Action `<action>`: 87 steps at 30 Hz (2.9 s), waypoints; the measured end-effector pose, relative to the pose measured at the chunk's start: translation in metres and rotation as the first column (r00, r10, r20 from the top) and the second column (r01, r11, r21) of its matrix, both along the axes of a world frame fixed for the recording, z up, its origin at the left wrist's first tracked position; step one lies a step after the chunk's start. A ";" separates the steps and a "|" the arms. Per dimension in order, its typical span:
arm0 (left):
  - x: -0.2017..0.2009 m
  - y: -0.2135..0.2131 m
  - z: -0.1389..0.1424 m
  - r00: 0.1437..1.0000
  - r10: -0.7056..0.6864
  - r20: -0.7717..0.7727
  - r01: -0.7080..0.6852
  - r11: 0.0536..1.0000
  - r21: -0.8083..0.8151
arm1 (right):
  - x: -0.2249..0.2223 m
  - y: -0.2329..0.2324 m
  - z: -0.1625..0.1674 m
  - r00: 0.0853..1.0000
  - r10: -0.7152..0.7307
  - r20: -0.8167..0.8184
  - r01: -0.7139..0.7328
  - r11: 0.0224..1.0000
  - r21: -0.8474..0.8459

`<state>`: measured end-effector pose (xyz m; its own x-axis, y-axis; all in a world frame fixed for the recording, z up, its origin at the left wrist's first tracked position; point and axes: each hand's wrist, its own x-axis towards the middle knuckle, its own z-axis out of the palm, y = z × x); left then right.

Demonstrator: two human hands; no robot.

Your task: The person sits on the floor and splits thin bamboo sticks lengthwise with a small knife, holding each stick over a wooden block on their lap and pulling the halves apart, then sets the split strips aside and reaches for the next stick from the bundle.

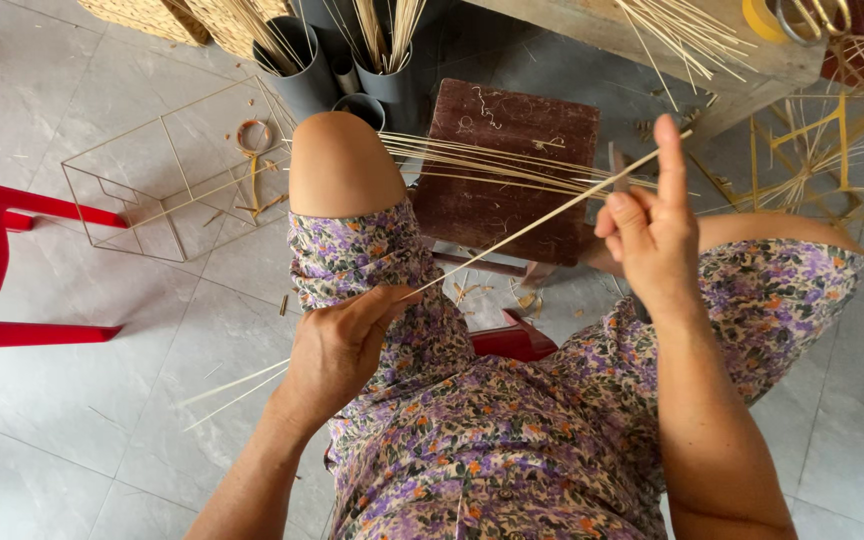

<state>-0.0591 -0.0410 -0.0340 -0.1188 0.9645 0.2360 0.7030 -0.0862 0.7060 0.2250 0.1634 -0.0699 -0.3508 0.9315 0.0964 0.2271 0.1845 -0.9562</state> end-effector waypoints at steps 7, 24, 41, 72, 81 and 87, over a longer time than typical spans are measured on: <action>-0.003 -0.005 -0.001 0.998 -0.020 0.058 0.023 0.999 -0.045 | 0.041 0.029 -0.014 0.980 -0.086 -0.181 0.074 0.995 -0.070; 0.009 0.012 -0.015 0.780 0.106 0.617 0.127 0.938 -0.322 | 0.018 -0.035 0.014 0.954 0.077 -0.289 -0.096 0.994 -0.053; 0.039 0.023 -0.037 0.548 0.119 0.828 0.313 0.889 -0.335 | -0.029 -0.079 0.009 0.891 0.285 -0.354 -0.393 0.875 -0.284; 0.043 0.040 -0.027 0.587 0.081 0.806 0.359 0.866 -0.348 | -0.008 -0.076 0.018 0.879 0.373 -0.296 -0.446 0.863 -0.239; 0.038 0.034 -0.030 0.654 -0.064 0.754 0.342 0.914 -0.219 | 0.000 -0.060 0.011 0.884 0.183 -0.431 -0.336 0.888 -0.313; 0.018 0.019 -0.037 0.651 -0.016 0.759 0.391 0.864 -0.317 | 0.062 -0.035 0.008 0.870 -0.117 -0.479 -0.056 0.942 -0.332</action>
